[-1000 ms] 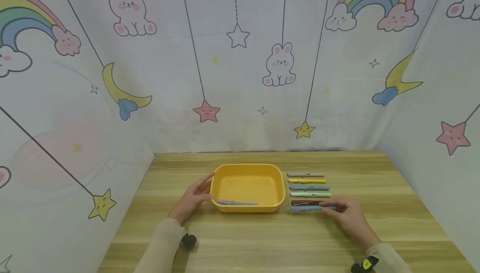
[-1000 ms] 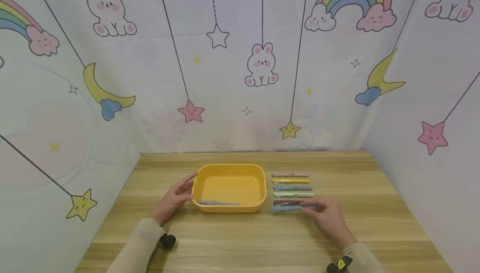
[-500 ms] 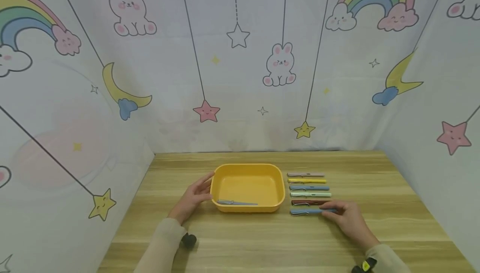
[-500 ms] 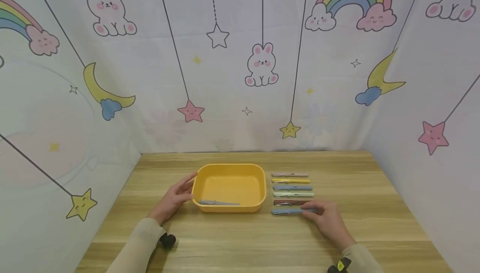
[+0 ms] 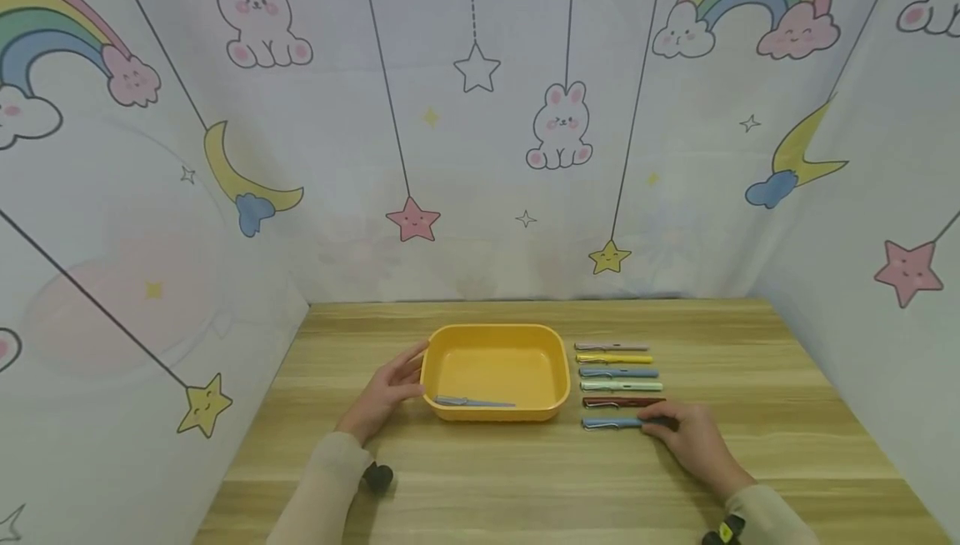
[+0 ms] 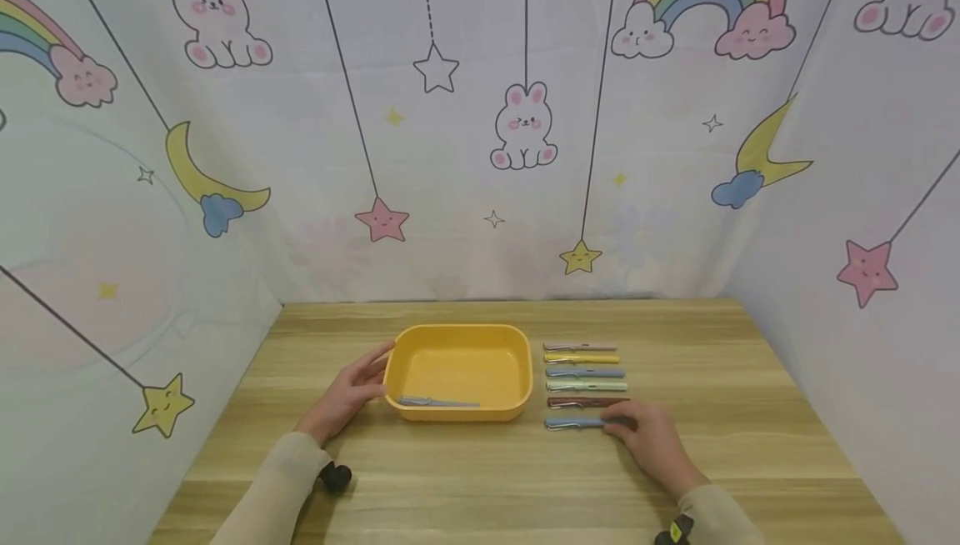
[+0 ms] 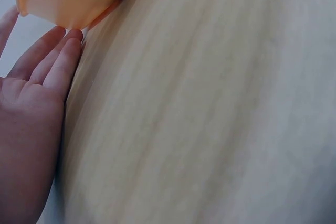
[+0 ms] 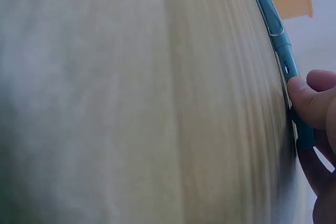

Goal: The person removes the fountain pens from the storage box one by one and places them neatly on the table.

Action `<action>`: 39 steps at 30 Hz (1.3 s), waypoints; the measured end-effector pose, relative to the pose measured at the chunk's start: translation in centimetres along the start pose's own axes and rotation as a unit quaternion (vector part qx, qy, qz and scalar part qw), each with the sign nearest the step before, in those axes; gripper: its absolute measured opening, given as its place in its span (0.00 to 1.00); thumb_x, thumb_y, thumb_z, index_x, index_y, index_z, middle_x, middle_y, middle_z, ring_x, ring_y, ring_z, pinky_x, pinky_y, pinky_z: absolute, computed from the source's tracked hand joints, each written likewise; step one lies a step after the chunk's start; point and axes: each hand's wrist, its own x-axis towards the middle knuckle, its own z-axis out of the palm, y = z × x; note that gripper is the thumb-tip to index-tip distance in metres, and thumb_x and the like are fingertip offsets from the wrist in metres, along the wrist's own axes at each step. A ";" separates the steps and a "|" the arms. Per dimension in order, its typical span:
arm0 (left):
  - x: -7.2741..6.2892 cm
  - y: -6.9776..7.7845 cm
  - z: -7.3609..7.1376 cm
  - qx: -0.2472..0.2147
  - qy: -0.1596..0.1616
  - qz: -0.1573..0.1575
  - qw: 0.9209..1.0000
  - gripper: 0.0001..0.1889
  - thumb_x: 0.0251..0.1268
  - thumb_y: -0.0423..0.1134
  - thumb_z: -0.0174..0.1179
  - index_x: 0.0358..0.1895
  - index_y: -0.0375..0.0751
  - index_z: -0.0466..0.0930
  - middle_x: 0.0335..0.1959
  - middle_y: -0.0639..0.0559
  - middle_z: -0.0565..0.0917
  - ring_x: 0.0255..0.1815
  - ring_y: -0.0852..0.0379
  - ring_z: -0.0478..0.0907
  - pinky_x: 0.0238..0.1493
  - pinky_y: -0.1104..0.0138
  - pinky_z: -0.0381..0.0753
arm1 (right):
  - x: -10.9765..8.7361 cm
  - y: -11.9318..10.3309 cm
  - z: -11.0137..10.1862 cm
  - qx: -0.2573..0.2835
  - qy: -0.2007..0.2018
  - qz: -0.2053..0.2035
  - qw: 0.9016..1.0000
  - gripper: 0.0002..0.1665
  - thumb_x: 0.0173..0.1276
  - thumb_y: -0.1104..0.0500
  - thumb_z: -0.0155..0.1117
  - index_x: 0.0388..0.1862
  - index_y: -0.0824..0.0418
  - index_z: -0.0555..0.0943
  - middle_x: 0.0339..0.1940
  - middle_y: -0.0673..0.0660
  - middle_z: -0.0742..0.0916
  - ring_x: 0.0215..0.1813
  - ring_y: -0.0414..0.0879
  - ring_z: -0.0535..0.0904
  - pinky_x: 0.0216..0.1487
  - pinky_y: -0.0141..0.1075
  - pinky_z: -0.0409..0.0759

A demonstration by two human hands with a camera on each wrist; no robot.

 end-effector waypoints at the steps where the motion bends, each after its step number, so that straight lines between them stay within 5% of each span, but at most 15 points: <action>1: 0.0 0.0 0.0 0.000 -0.001 0.001 1.000 0.40 0.74 0.28 0.62 0.85 0.49 0.57 0.83 0.37 0.61 0.82 0.37 0.60 0.70 0.71 0.73 | 0.0 0.0 0.0 -0.003 0.000 -0.004 1.000 0.19 0.48 0.70 0.85 0.35 0.50 0.92 0.37 0.46 0.93 0.43 0.41 0.90 0.44 0.35 0.89; 39: 0.0 0.2 0.0 0.016 0.008 -0.011 1.000 0.39 0.73 0.32 0.65 0.84 0.54 0.60 0.82 0.41 0.64 0.81 0.41 0.64 0.72 0.68 0.73 | 0.3 -0.3 -0.5 -0.036 0.008 0.000 0.999 0.19 0.47 0.70 0.86 0.36 0.51 0.92 0.38 0.48 0.93 0.42 0.48 0.91 0.43 0.44 0.90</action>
